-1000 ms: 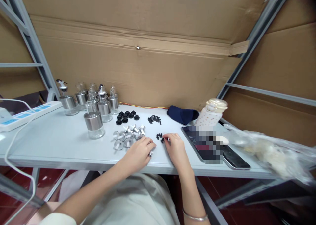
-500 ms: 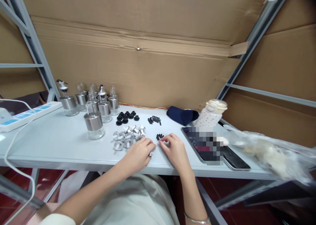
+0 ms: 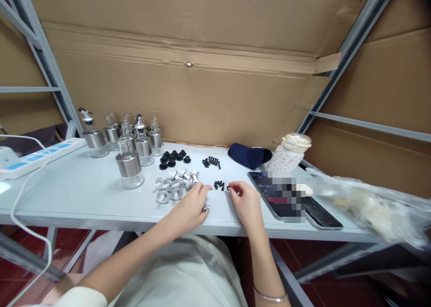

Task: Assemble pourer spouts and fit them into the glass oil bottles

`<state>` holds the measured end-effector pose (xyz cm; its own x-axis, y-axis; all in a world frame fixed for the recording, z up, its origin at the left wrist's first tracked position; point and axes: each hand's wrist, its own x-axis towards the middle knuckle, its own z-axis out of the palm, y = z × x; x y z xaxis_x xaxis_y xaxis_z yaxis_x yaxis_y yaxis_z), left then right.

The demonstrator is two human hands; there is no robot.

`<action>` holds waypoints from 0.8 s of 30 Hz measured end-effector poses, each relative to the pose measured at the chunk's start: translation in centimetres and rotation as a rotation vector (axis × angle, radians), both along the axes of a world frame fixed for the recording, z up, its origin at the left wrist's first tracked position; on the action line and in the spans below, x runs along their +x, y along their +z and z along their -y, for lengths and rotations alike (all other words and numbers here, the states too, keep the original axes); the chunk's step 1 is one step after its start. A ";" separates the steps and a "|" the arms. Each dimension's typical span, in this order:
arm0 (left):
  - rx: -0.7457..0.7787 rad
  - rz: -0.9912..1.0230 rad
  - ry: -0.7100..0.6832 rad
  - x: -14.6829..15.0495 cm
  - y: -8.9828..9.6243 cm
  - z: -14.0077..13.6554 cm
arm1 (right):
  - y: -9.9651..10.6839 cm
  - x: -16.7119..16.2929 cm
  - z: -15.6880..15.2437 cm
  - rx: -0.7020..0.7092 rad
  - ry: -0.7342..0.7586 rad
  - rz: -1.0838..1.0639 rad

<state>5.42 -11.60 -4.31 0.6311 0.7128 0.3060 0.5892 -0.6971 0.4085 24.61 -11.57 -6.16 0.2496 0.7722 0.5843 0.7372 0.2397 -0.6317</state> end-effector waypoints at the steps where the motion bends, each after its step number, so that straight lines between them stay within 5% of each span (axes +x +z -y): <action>1: -0.006 0.005 -0.004 0.0 0.0 0.0 | 0.0 0.0 0.0 -0.020 0.008 0.008; 8: -0.013 0.013 0.006 0.1 0.4 0.0 | -0.4 0.0 -0.1 -0.105 -0.026 0.013; 13: -0.035 0.037 0.037 0.0 -0.1 -0.1 | -1.3 0.1 -0.2 -0.095 -0.149 0.264; 17: -0.027 0.118 0.081 0.2 -0.9 -0.4 | -1.2 -0.2 -0.3 -0.156 -0.092 0.379; 20: 0.002 0.173 0.071 0.3 -1.4 -0.6 | -0.6 -0.3 -0.1 -0.195 -0.037 0.362; 24: 0.028 0.192 0.049 0.3 -1.6 -0.7 | 0.5 -0.8 0.7 -0.058 -0.044 0.159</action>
<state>5.71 -10.92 -5.89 0.5243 0.7304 0.4377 0.5355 -0.6825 0.4975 23.79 -12.23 -5.64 0.1916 0.7962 0.5739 0.8381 0.1716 -0.5178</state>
